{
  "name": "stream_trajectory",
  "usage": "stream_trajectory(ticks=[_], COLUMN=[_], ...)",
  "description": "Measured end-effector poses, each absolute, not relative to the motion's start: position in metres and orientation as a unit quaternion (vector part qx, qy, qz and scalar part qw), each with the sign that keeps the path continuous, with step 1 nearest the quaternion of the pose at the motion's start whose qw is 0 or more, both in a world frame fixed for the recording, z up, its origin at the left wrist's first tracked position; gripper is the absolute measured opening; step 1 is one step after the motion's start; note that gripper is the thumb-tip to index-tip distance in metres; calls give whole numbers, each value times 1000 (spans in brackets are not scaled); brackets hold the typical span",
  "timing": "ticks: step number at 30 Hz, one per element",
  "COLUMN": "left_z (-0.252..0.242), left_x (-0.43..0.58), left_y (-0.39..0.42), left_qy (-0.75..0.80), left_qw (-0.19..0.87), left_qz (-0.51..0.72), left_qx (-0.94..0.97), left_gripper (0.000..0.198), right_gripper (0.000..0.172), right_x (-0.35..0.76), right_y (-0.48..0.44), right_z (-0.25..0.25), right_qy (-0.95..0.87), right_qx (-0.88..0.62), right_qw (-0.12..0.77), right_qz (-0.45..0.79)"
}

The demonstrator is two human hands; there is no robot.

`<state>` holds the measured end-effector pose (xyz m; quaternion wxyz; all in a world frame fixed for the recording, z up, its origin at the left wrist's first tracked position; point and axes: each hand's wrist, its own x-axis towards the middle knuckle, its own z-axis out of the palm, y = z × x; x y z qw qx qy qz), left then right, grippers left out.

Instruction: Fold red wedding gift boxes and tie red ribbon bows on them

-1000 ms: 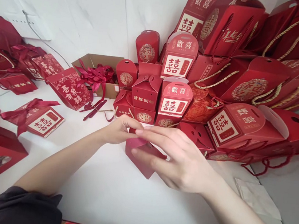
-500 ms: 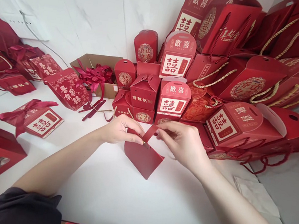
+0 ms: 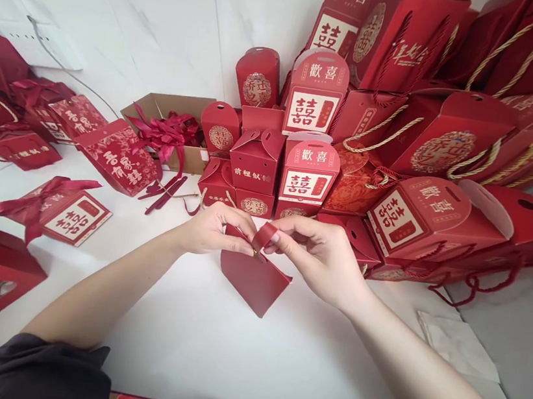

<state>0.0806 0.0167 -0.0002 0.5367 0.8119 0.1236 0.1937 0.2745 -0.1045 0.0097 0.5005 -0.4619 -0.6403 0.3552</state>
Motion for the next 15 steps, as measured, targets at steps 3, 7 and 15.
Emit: stream_trajectory(ticks=[3, 7, 15], left_z=[1, 0, -5], left_x=[80, 80, 81], left_y=[17, 17, 15], left_qy=[126, 130, 161], left_qw=[535, 535, 574], left_qz=[192, 186, 195], left_qx=[813, 814, 779], left_gripper=[12, 14, 21], right_gripper=[20, 18, 13], right_x=[275, 277, 278], right_y=[-105, -105, -98], right_z=[12, 15, 7], right_qy=[-654, -671, -609], right_qx=[-468, -460, -399], right_qw=[491, 474, 480], right_qz=[333, 335, 489])
